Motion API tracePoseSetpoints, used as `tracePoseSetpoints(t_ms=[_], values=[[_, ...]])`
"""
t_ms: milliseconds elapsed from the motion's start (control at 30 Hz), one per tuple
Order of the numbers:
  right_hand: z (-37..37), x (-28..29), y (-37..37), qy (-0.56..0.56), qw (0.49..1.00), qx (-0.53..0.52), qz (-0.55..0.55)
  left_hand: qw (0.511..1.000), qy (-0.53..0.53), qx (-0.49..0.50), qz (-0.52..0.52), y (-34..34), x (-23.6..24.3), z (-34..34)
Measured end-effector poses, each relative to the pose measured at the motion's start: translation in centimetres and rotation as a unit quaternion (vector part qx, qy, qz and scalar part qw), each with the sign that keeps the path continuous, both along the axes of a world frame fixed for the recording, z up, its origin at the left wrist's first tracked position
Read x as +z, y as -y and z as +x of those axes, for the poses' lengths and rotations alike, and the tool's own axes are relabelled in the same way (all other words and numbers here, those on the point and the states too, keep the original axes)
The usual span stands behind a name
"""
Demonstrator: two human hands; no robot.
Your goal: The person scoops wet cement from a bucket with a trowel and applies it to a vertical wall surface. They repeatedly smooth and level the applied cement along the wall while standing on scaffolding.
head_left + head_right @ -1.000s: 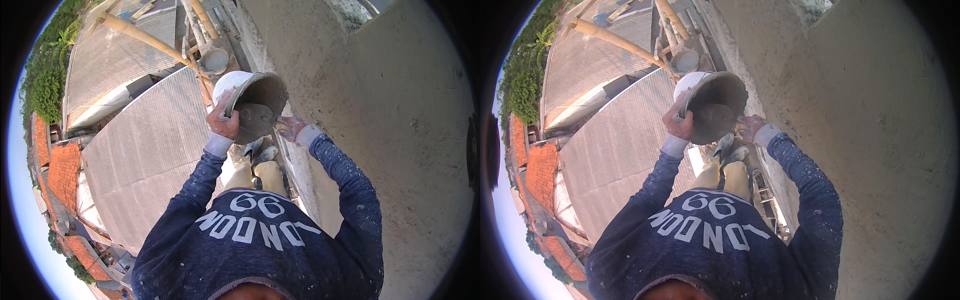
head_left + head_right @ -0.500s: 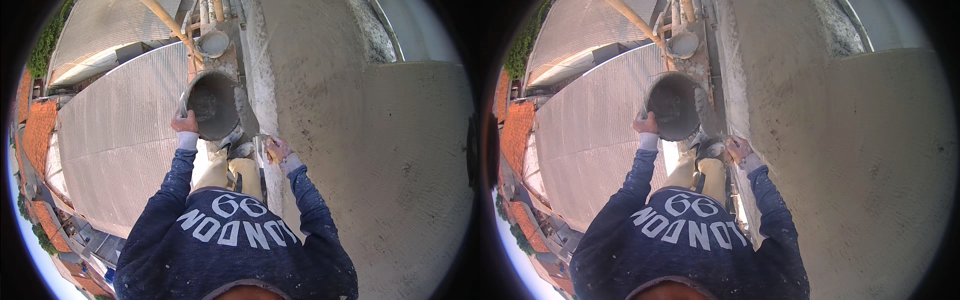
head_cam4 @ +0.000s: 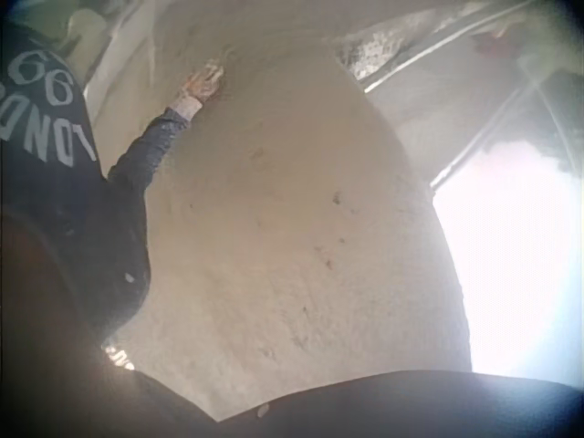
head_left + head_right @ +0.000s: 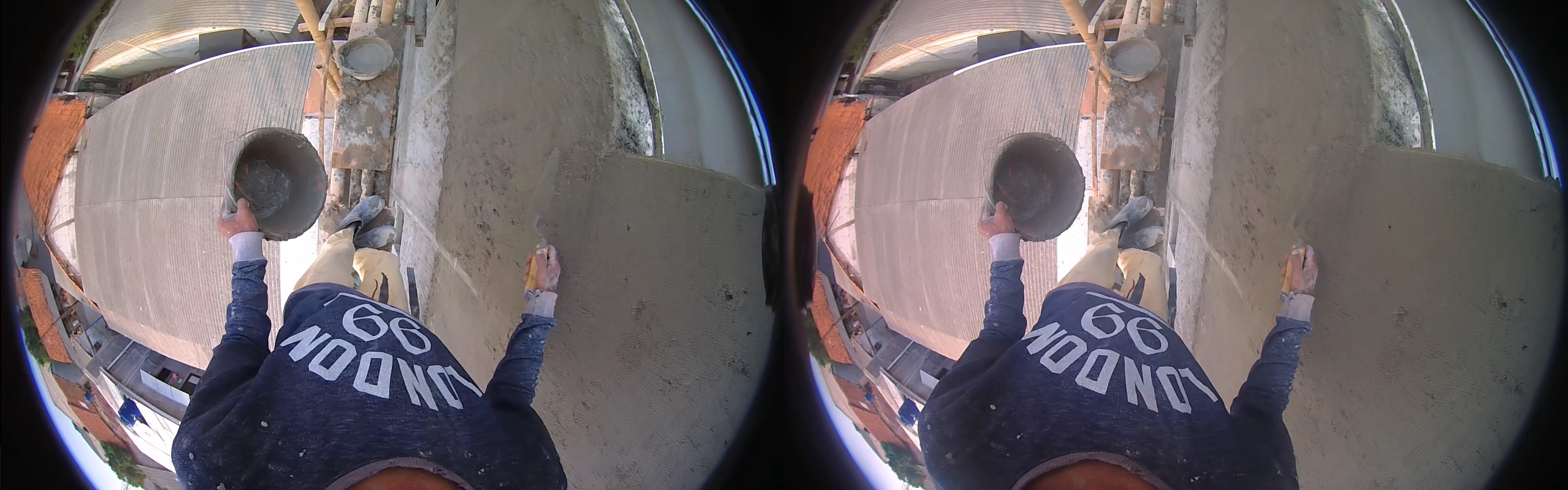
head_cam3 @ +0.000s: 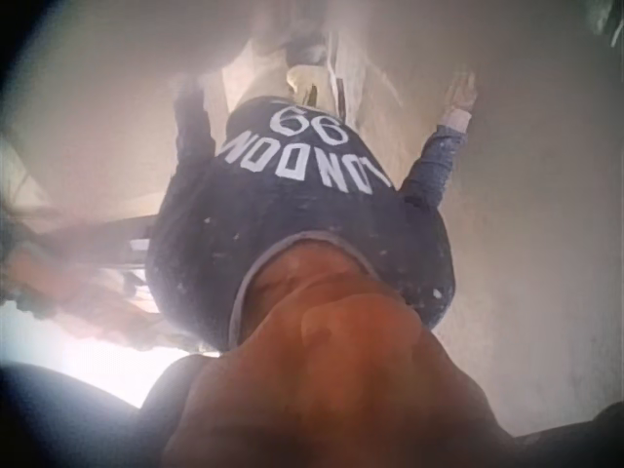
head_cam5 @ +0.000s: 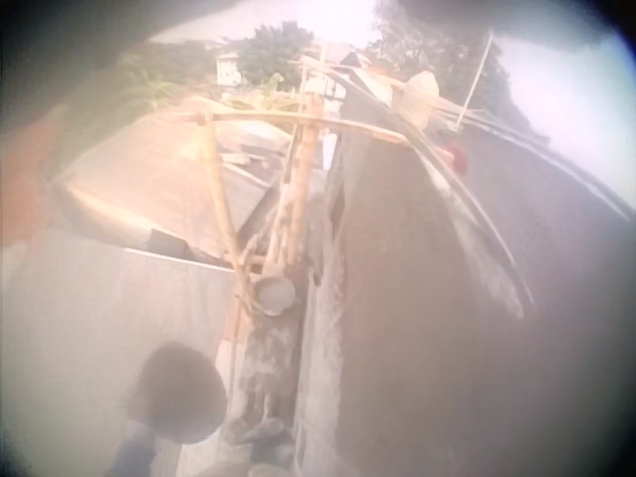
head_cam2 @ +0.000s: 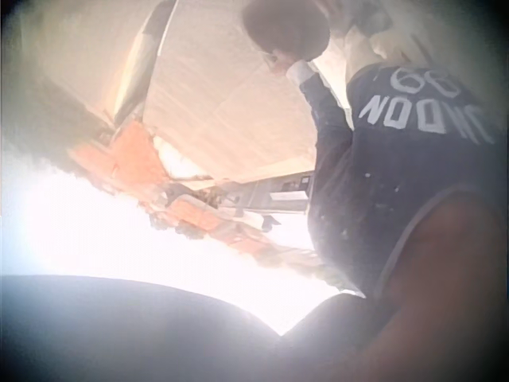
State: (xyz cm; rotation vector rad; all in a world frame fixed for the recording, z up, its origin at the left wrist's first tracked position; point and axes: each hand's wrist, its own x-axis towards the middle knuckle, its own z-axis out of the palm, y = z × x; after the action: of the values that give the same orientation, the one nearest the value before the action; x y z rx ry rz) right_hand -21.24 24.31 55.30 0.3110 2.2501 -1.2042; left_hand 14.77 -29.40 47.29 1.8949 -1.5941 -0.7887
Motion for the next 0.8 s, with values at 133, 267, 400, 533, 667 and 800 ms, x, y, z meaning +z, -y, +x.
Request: tracePoseSetpoints(t_ms=[133, 267, 400, 533, 667, 800], values=[[-1.7, -15.5, 4.0, -0.165, 0.930, 0.197, 0.262, 0.999, -0.045, 0.004, -0.004, -1.3, 1.9, 2.4], [-4.3, -23.0, 6.7, -0.174, 0.917, 0.187, 0.306, 0.999, 0.034, 0.007, -0.011, -1.6, 3.3, 4.8], [-6.5, -19.9, 6.7, -0.194, 0.930, 0.147, 0.274, 0.996, 0.061, 0.045, 0.036, -1.6, 3.8, 6.4], [-5.1, -13.1, 5.0, -0.219, 0.927, 0.148, 0.266, 0.996, 0.034, 0.081, -0.001, -2.5, 3.1, 5.8], [-2.0, -6.0, 4.3, -0.249, 0.916, 0.138, 0.283, 0.991, 0.070, 0.108, 0.027, -3.5, 2.6, 3.8], [1.5, 1.3, 6.0, -0.317, 0.866, 0.185, 0.339, 0.990, 0.017, 0.111, 0.082, -4.0, 2.2, 1.4]])
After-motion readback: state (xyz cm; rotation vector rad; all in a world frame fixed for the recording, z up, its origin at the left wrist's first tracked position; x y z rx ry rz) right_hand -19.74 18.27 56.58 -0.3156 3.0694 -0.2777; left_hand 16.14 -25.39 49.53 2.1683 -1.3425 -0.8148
